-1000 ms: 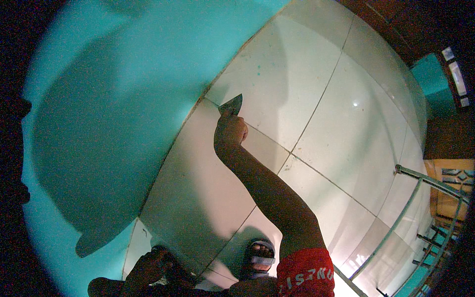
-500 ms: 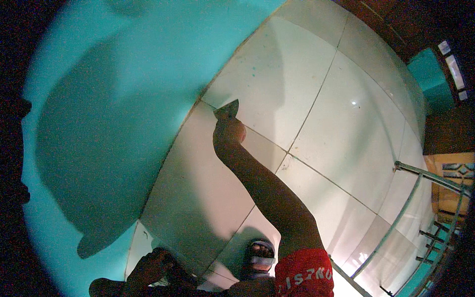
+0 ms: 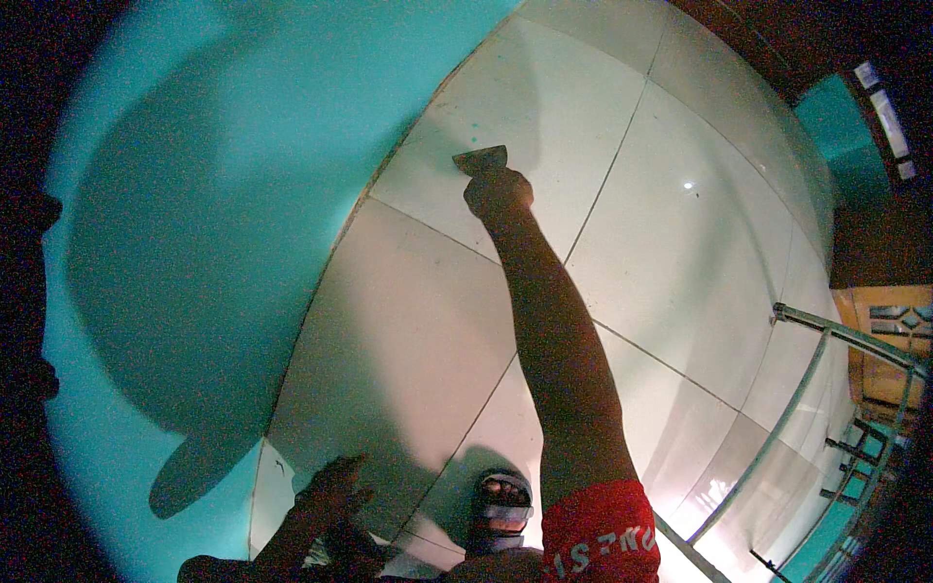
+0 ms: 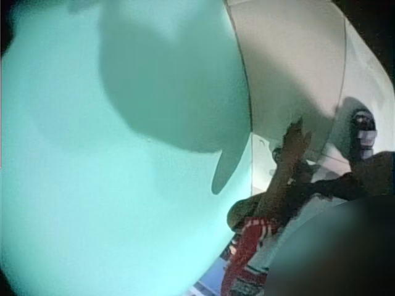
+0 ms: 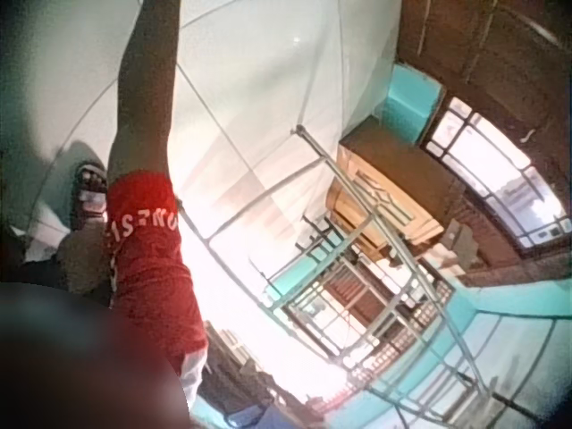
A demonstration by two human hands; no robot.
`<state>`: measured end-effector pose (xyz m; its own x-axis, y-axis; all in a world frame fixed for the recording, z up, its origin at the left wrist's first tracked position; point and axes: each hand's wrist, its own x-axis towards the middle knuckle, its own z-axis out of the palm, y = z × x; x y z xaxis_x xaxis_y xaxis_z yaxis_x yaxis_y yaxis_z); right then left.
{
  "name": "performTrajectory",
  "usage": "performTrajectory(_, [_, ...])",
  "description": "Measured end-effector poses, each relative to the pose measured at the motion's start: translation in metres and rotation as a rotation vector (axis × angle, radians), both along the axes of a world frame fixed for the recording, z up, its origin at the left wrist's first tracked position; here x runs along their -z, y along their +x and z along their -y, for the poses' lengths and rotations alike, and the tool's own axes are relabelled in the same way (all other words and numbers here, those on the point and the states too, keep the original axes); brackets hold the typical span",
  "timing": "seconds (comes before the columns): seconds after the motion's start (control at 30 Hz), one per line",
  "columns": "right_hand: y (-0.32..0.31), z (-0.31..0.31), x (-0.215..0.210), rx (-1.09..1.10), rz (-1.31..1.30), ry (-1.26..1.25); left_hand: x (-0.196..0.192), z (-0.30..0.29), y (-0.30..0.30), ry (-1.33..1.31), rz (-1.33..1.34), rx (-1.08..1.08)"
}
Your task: The person sits on the floor and uses a scraper to remove material from the grout lines between white floor tiles. They hold a cloth in the other hand and occasionally wipe the scraper.
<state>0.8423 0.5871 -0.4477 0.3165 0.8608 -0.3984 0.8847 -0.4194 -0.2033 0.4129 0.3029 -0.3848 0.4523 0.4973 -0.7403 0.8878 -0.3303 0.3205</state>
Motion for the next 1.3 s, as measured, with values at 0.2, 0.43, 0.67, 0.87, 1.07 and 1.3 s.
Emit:
performTrajectory(0.2, [0.0,0.013,0.004,-0.215,0.125,-0.031,0.063,-0.077,0.153,0.311,0.122,0.022])
performTrajectory(0.43, [0.013,-0.033,-0.004,-0.106,0.039,0.044,0.108,-0.139,0.208,0.417,0.173,0.049])
performTrajectory(0.67, [0.001,-0.019,-0.014,-0.185,0.106,-0.059,0.12,-0.14,0.2,0.36,0.14,0.108])
performTrajectory(0.87, [0.017,-0.061,-0.006,-0.115,0.159,-0.051,0.113,-0.15,0.207,0.267,0.029,0.181])
performTrajectory(1.07, [0.028,-0.076,-0.015,-0.296,0.163,-0.145,0.105,-0.154,0.21,0.245,-0.002,0.173])
performTrajectory(1.3, [0.022,-0.063,-0.021,-0.295,0.116,-0.168,0.099,-0.156,0.218,0.168,-0.143,0.178])
